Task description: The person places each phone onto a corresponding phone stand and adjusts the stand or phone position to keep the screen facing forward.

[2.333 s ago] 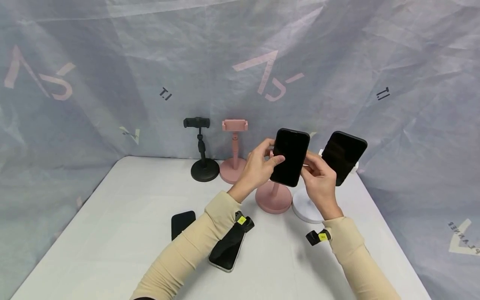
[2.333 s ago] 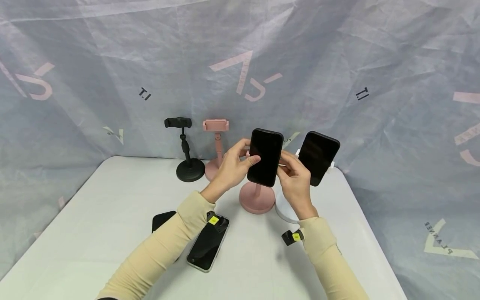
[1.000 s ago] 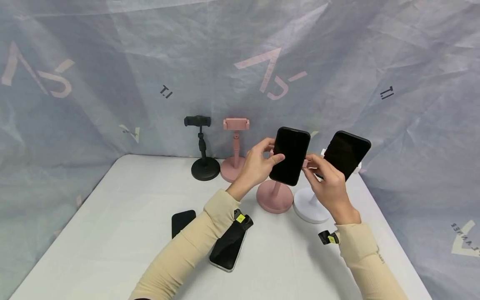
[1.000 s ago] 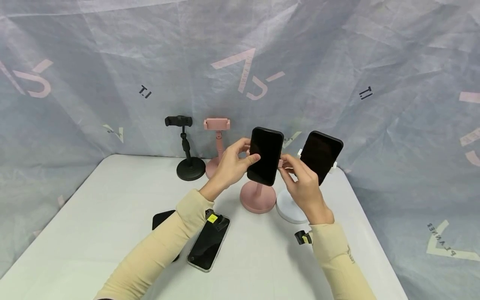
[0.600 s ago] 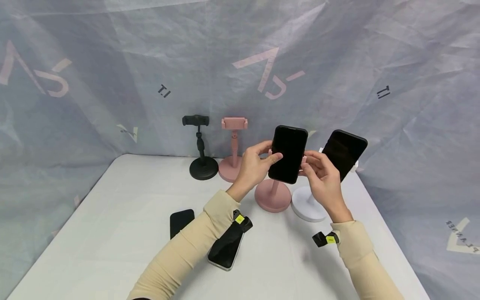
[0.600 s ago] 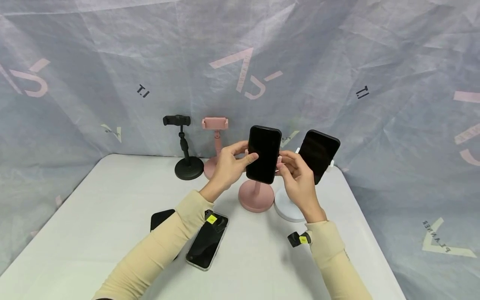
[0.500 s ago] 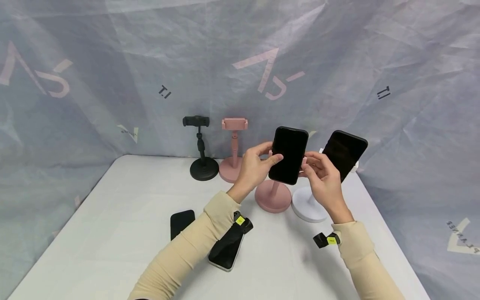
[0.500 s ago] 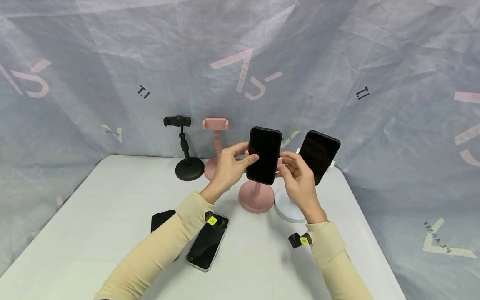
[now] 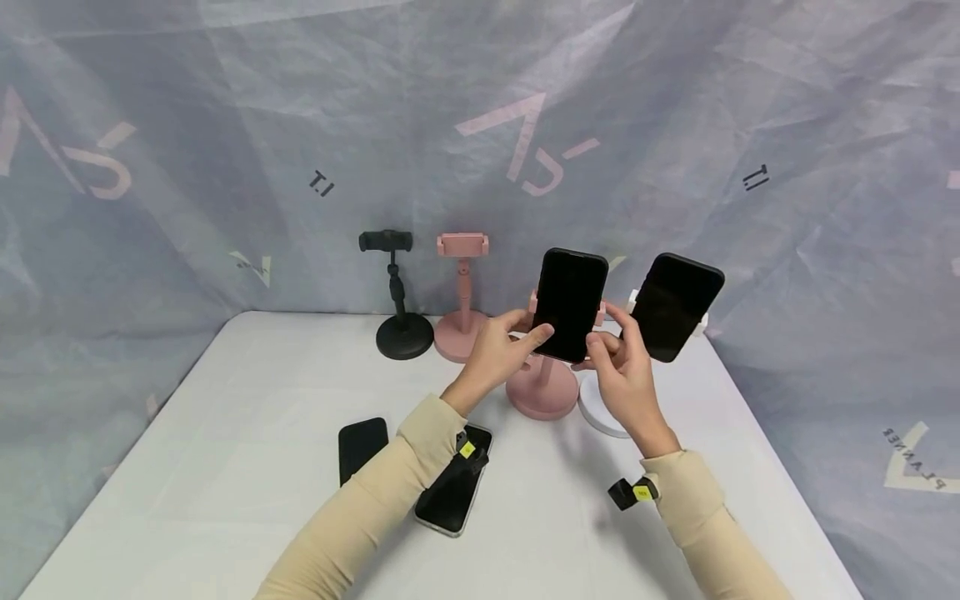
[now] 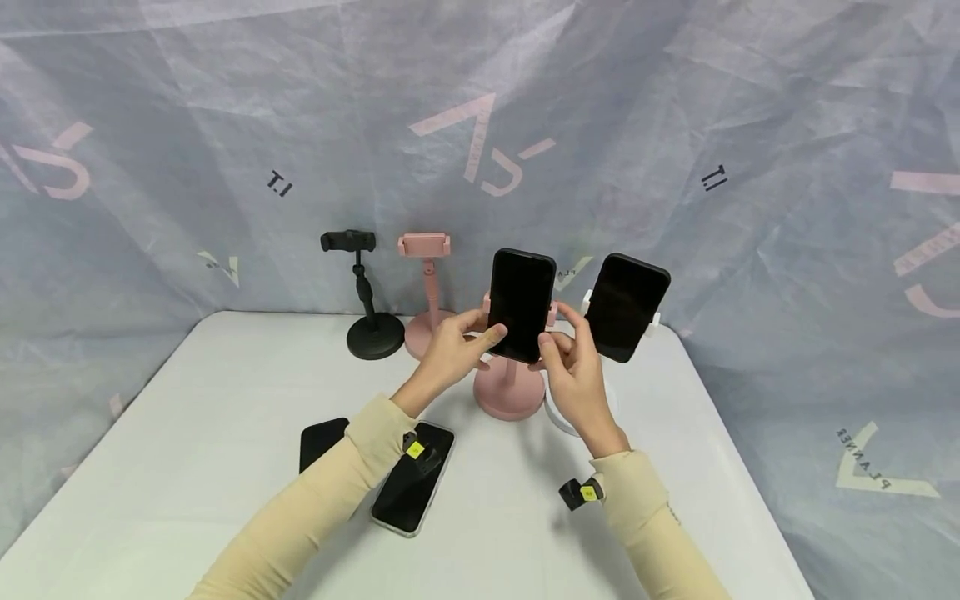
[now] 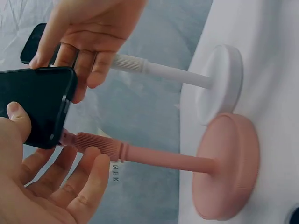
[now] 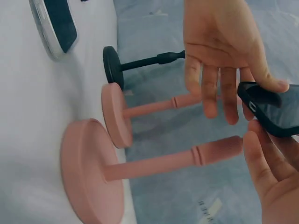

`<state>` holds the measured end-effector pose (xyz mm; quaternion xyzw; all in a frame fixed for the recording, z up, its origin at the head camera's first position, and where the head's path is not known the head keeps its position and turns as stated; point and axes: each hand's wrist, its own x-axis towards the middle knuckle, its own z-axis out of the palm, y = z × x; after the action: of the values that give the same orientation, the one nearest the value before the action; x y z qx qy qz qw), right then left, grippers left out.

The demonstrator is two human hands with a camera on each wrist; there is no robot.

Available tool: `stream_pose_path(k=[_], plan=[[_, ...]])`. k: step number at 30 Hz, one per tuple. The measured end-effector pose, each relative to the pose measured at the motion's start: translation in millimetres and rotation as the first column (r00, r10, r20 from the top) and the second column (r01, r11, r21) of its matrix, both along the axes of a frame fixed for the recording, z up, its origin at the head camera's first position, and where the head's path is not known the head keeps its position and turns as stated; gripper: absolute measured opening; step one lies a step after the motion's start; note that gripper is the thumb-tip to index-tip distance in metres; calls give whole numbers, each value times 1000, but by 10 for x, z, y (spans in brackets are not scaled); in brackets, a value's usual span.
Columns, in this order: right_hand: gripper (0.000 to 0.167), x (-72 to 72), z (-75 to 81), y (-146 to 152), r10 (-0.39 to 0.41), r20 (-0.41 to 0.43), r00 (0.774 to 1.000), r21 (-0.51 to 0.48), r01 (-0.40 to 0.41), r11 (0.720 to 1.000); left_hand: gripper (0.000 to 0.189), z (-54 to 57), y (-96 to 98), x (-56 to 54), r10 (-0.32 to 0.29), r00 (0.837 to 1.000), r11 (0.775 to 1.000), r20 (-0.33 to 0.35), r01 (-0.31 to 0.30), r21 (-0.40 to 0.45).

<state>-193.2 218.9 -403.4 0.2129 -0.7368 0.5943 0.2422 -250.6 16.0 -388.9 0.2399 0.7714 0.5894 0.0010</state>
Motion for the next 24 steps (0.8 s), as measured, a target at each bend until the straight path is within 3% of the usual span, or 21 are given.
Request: stream_pose_path(k=[4,8,15,21,24], plan=[[48,18,-91,-28,8,26,1000,-18,-8,1000,47,-113,-17,14,-28,1000,999,14,28,-17],[33,21,-180,-47,5,45,999,-6,-5,1000,50,-210,-29,49,-36,999,998,35,38,-48],[23,50,-404,-158,24,118,993,15,-26,1000,56,-382,-56,124,-39,992,992,118,53,-114],[20,65,-662,-321,-11,192,981,105,-9,994,48,-542,-143,121,-78,997,958,-12,71,-277],[18,27,-753,-419,8,207,978,132,-36,991,48,-588,-234,85,-112,993,939,-23,98,-331]])
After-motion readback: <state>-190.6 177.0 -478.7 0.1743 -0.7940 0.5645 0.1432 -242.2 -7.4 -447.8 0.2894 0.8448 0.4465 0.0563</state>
